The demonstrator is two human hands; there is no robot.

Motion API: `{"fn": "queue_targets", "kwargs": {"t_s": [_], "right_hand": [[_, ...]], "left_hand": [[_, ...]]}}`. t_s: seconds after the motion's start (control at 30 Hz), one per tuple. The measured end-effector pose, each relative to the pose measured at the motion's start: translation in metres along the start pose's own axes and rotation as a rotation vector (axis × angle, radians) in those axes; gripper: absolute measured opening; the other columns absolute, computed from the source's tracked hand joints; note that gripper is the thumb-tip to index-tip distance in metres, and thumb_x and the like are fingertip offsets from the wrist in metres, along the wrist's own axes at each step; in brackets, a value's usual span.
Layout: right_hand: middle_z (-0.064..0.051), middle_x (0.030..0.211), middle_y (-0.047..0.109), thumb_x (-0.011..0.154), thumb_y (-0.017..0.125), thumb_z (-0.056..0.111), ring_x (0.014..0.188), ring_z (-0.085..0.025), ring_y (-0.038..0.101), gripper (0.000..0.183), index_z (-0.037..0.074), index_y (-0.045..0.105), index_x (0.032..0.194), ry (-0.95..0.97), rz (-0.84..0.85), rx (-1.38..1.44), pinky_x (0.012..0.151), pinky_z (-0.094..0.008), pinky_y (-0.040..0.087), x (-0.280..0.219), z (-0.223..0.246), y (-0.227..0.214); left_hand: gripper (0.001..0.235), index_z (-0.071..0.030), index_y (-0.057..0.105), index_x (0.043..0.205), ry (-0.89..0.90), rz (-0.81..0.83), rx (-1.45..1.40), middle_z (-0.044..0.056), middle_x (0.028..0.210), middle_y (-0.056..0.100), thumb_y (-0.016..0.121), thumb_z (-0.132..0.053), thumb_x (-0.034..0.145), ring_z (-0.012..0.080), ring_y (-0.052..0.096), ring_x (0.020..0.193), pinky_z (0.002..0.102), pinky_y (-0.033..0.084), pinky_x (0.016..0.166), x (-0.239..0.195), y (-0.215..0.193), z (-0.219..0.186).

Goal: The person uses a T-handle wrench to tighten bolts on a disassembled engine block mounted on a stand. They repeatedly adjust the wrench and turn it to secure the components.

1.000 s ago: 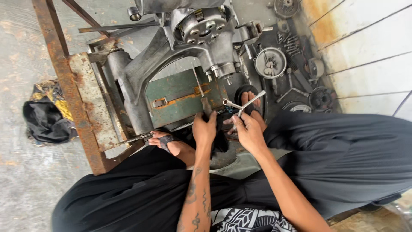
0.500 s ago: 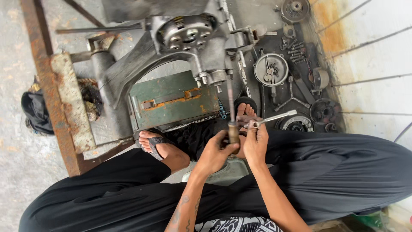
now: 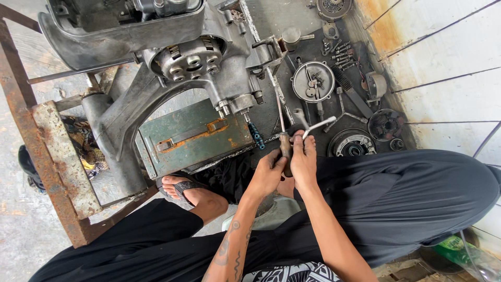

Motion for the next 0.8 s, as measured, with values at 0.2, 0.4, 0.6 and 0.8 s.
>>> {"fn": "queue_targets", "kwargs": {"t_s": [0.2, 0.4, 0.6, 0.8], "right_hand": [[-0.032, 0.141, 0.058, 0.11, 0.048, 0.036, 0.139, -0.049, 0.048, 0.05, 0.005, 0.055, 0.149, -0.024, -0.034, -0.283, 0.111, -0.06, 0.041, 0.017, -0.036, 0.009], [-0.03, 0.14, 0.059, 0.112, 0.047, 0.034, 0.138, -0.046, 0.05, 0.057, -0.002, 0.044, 0.156, 0.004, -0.053, -0.153, 0.109, -0.059, 0.045, 0.009, -0.012, 0.016], [-0.006, 0.138, 0.065, 0.108, 0.044, 0.055, 0.143, -0.03, 0.047, 0.044, 0.027, 0.069, 0.13, -0.095, -0.144, -0.522, 0.12, -0.05, 0.03, 0.095, -0.112, 0.031], [-0.01, 0.086, 0.069, 0.1, 0.051, 0.06, 0.084, -0.035, 0.065, 0.051, 0.021, 0.078, 0.117, -0.072, -0.413, -0.774, 0.082, -0.046, 0.044, 0.122, -0.105, 0.038]], "left_hand": [[0.046, 0.013, 0.051, 0.145, -0.055, -0.055, -0.02, 0.019, 0.096, 0.066, 0.049, -0.019, 0.111, 0.0189, 0.059, 0.08, 0.032, 0.054, 0.065, 0.024, -0.023, 0.042], [0.049, 0.013, 0.049, 0.146, -0.111, -0.078, -0.033, 0.02, 0.094, 0.068, 0.049, -0.021, 0.111, 0.0185, 0.061, 0.071, 0.03, 0.052, 0.054, 0.043, -0.029, 0.076], [0.057, 0.015, 0.048, 0.147, -0.149, -0.188, -0.026, 0.036, 0.137, 0.059, 0.052, -0.025, 0.107, 0.0391, 0.059, 0.127, 0.049, 0.056, 0.092, 0.057, -0.041, 0.045], [0.065, 0.009, 0.039, 0.155, -0.251, -0.154, -0.095, 0.03, 0.147, 0.051, 0.053, -0.033, 0.108, 0.0395, 0.055, 0.132, 0.048, 0.061, 0.085, 0.091, -0.04, 0.057]]}}
Point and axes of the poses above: each hand's wrist, its own x-axis towards the middle knuckle, its own y-axis out of the palm, z = x × y, the point moved 10 cm from there along x, towards the middle knuckle
